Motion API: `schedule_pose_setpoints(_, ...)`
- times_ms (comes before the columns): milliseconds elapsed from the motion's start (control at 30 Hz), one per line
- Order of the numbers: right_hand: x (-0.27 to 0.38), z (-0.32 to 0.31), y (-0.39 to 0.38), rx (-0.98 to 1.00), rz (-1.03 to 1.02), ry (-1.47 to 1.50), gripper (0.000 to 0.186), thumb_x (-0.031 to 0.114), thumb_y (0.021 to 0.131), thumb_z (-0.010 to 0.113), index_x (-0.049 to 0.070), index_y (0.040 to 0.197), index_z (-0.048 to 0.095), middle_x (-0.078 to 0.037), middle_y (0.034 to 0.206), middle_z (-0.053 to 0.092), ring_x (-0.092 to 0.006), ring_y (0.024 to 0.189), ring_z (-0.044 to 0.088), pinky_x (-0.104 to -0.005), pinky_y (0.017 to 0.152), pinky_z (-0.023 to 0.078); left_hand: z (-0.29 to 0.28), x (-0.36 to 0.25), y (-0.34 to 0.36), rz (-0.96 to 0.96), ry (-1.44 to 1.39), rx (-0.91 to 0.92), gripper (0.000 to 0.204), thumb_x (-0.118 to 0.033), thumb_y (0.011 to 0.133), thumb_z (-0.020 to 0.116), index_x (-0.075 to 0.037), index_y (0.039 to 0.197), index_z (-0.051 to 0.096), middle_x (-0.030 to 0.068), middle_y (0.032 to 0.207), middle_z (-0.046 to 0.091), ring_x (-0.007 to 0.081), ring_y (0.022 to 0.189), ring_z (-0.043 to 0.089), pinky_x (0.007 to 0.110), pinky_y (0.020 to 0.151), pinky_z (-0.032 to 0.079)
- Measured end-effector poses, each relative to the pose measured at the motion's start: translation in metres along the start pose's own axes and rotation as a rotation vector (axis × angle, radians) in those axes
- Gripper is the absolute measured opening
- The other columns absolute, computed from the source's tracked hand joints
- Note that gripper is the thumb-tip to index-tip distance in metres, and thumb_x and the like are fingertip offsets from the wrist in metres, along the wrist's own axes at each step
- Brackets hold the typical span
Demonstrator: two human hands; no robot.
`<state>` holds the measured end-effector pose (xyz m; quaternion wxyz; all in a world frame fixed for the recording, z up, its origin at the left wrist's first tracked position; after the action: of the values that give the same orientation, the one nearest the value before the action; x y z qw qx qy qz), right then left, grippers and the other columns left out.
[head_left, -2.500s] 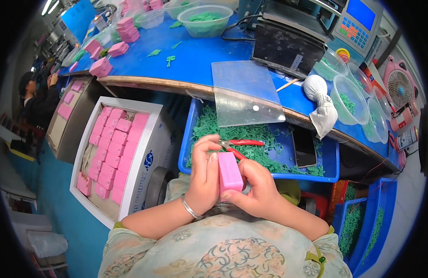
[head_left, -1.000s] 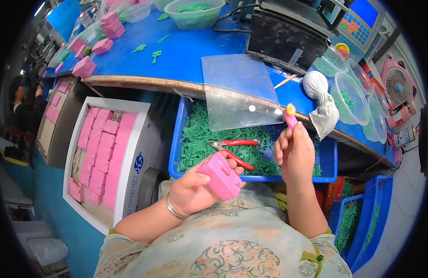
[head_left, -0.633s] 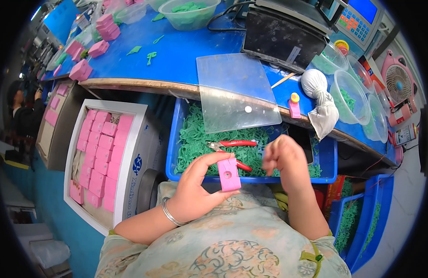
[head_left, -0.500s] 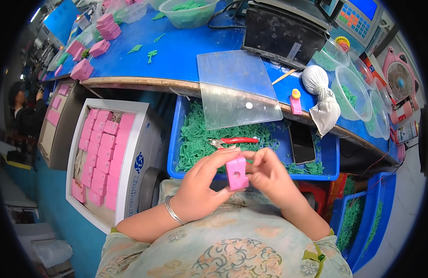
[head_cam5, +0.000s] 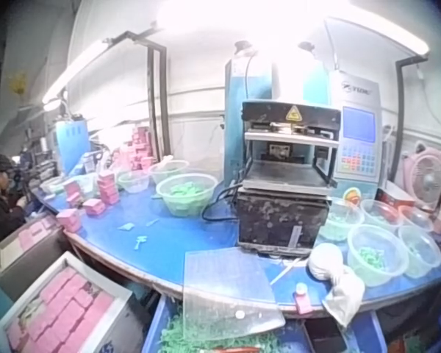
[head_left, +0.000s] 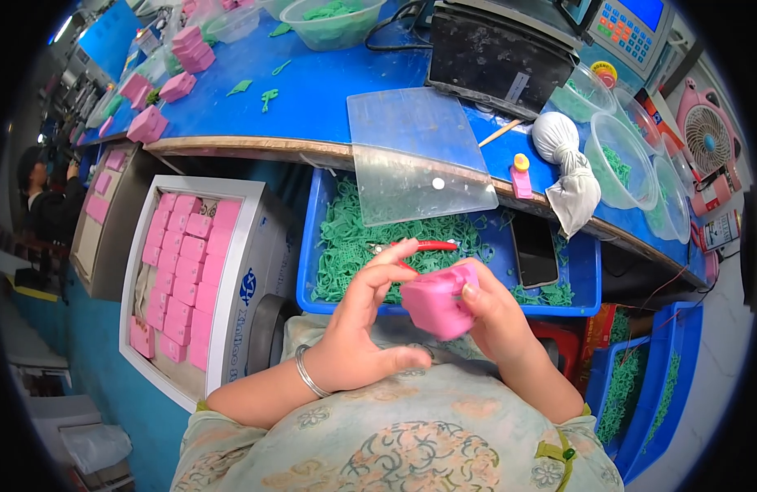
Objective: Trimming excess material from green wax patterns and placing them into pink rubber molds for casting.
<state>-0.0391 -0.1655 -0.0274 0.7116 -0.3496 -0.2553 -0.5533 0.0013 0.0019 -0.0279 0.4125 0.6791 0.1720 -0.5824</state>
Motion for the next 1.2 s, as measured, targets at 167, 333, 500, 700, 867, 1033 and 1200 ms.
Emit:
schedule_pose_setpoints(167, 0.03, 0.001, 0.004, 0.39, -0.239, -0.672, 0.02, 0.013, 0.086, 0.053, -0.002, 0.097, 0.058, -0.01, 0.088, 0.06, -0.0204, 0.087, 0.056, -0.0314, 0.076, 0.044, 0.004, -0.002, 0.005, -0.698, -0.605, 0.236, 0.099, -0.049, 0.063, 0.077, -0.002, 0.133, 0.024, 0.0134, 0.117, 0.048, 0.0229, 0.11, 0.049, 0.035, 0.091, 0.041)
schedule_pose_setpoints(333, 0.045, 0.022, 0.001, 0.297, -0.607, -1.033, 0.018, 0.007, 0.072, 0.068, 0.003, 0.088, 0.062, -0.011, 0.087, 0.06, -0.0251, 0.087, 0.055, -0.0351, 0.077, 0.042, 0.007, 0.009, -0.008, -0.786, -0.589, 0.384, 0.082, -0.034, 0.067, 0.078, 0.0, 0.127, 0.035, 0.0095, 0.109, 0.053, 0.0176, 0.107, 0.052, 0.032, 0.088, 0.044)
schedule_pose_setpoints(500, 0.036, 0.03, -0.003, 0.488, -0.668, -1.082, 0.01, 0.01, 0.068, 0.072, 0.007, 0.073, 0.064, -0.002, 0.071, 0.058, -0.0211, 0.069, 0.054, -0.0346, 0.066, 0.044, 0.005, 0.0, 0.003, -0.529, -0.822, -0.149, 0.064, -0.046, 0.074, 0.069, -0.003, 0.115, 0.045, 0.0062, 0.101, 0.053, 0.0163, 0.092, 0.052, 0.035, 0.085, 0.043)
schedule_pose_setpoints(700, -0.004, 0.031, -0.006, 0.602, -0.591, -1.179, 0.019, 0.015, 0.069, 0.072, 0.005, 0.083, 0.064, -0.006, 0.08, 0.06, -0.0232, 0.076, 0.057, -0.0338, 0.066, 0.047, -0.008, 0.014, 0.005, -0.415, -1.084, -0.209, 0.063, -0.069, 0.077, 0.044, -0.008, 0.091, 0.049, 0.0041, 0.073, 0.048, 0.013, 0.065, 0.047, 0.03, 0.062, 0.041)
schedule_pose_setpoints(867, 0.003, 0.028, 0.002, 0.354, -0.65, -1.169, 0.023, 0.019, 0.067, 0.075, 0.007, 0.078, 0.059, -0.005, 0.075, 0.062, -0.0222, 0.063, 0.059, -0.0314, 0.055, 0.047, -0.011, 0.018, 0.001, -0.465, -0.907, -0.119, 0.061, -0.066, 0.085, 0.03, -0.008, 0.083, 0.049, 0.0073, 0.069, 0.053, 0.0131, 0.052, 0.046, 0.027, 0.05, 0.038)
schedule_pose_setpoints(1033, 0.014, 0.038, 0.015, 0.241, -0.564, -1.177, 0.028, 0.019, 0.069, 0.073, 0.007, 0.09, 0.058, -0.006, 0.073, 0.057, -0.0204, 0.061, 0.057, -0.0305, 0.051, 0.045, 0.002, 0.013, 0.001, -0.611, -0.865, -0.462, 0.047, -0.044, 0.094, 0.027, -0.006, 0.103, 0.053, 0.0071, 0.083, 0.06, 0.0163, 0.067, 0.056, 0.029, 0.059, 0.047)
schedule_pose_setpoints(1200, 0.006, 0.033, 0.011, 0.472, -0.727, -1.313, 0.023, 0.014, 0.071, 0.069, 0.007, 0.092, 0.061, -0.008, 0.074, 0.053, -0.0254, 0.063, 0.056, -0.0339, 0.053, 0.045, -0.004, 0.022, -0.003, -0.647, -0.845, -0.469, 0.053, -0.047, 0.091, 0.028, -0.001, 0.103, 0.052, 0.0112, 0.09, 0.059, 0.0207, 0.08, 0.057, 0.03, 0.071, 0.046)
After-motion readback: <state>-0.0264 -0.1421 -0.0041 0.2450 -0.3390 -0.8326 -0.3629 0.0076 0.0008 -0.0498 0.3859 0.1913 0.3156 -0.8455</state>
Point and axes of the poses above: each hand's wrist, its own y-axis towards the middle knuckle, its own z-axis out of the palm, x = y × z, the point moved 2 cm from there along y, towards the middle knuckle
